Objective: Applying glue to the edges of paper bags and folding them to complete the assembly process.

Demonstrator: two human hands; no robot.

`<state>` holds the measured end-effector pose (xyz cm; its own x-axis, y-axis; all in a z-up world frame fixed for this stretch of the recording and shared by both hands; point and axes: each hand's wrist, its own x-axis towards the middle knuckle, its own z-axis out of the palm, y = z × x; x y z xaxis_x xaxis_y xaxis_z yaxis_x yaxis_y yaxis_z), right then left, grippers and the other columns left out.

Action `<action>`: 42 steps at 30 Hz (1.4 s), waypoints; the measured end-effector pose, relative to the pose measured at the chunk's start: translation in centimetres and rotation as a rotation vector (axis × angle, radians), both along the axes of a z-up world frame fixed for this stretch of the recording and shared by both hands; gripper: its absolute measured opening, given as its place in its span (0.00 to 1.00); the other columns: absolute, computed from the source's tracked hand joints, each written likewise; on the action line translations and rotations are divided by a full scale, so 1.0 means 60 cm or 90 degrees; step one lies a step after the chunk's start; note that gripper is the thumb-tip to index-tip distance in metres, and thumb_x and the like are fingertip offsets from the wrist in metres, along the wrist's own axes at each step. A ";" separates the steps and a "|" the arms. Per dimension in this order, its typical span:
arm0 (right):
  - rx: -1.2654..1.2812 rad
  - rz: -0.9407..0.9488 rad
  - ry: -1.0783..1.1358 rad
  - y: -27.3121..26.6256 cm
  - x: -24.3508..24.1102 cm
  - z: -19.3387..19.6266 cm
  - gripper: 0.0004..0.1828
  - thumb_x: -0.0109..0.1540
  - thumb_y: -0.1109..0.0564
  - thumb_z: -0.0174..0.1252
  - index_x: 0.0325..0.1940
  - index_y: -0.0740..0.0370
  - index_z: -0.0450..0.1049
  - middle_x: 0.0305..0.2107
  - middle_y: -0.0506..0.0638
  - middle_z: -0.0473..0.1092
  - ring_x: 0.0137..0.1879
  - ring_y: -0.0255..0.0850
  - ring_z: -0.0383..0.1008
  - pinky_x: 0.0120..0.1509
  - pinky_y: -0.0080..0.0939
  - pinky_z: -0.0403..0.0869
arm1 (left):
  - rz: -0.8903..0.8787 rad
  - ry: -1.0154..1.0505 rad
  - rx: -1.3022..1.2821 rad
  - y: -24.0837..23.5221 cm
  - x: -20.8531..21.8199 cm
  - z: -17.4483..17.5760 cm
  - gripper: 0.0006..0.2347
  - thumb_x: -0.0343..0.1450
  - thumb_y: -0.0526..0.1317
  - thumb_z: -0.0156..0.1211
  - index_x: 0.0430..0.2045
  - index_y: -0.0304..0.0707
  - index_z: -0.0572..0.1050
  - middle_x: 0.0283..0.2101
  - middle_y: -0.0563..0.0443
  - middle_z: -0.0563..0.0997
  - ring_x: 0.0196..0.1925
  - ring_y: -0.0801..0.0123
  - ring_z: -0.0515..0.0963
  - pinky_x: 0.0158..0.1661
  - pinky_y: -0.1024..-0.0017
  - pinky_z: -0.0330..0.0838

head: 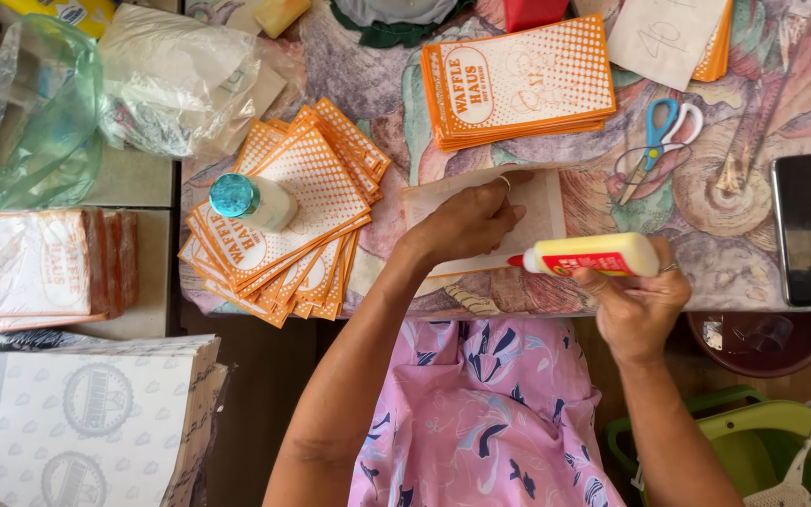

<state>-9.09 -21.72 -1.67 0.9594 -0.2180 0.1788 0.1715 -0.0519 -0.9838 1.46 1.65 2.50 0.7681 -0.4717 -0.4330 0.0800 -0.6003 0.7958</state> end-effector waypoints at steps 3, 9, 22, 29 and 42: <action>0.065 0.019 -0.058 0.023 -0.001 -0.077 0.25 0.49 0.69 0.76 0.46 0.68 0.70 0.37 0.63 0.76 0.51 0.48 0.79 0.59 0.53 0.79 | 0.005 0.006 -0.175 0.014 0.009 0.009 0.14 0.76 0.44 0.48 0.31 0.30 0.75 0.19 0.47 0.79 0.19 0.65 0.81 0.26 0.68 0.77; 0.079 0.049 -0.057 0.134 -0.017 -0.056 0.24 0.49 0.70 0.76 0.44 0.68 0.72 0.35 0.62 0.77 0.49 0.49 0.80 0.57 0.54 0.78 | 0.017 0.042 -0.264 0.021 0.010 -0.021 0.19 0.77 0.39 0.45 0.58 0.19 0.67 0.33 0.37 0.80 0.28 0.61 0.84 0.27 0.68 0.83; 0.240 0.022 -0.035 0.028 0.002 -0.027 0.23 0.59 0.66 0.67 0.56 0.58 0.70 0.48 0.52 0.74 0.59 0.42 0.76 0.69 0.46 0.76 | -0.001 -0.136 -0.232 0.014 -0.041 -0.050 0.17 0.77 0.42 0.49 0.60 0.37 0.70 0.32 0.38 0.84 0.39 0.46 0.86 0.44 0.52 0.79; -0.072 -0.062 0.219 -0.106 0.047 0.069 0.15 0.69 0.54 0.65 0.58 0.61 0.76 0.41 0.44 0.75 0.44 0.31 0.76 0.45 0.32 0.79 | 0.044 -0.423 -0.189 0.000 -0.217 0.005 0.05 0.77 0.37 0.54 0.36 0.35 0.74 0.31 0.43 0.75 0.29 0.46 0.77 0.29 0.54 0.68; -0.499 0.361 -0.395 -0.008 0.062 0.107 0.08 0.64 0.77 0.55 0.43 0.77 0.77 0.49 0.69 0.74 0.59 0.65 0.76 0.68 0.66 0.75 | 0.156 -0.726 0.130 0.075 -0.227 -0.044 0.09 0.75 0.25 0.55 0.47 0.27 0.77 0.59 0.34 0.78 0.65 0.35 0.74 0.59 0.43 0.67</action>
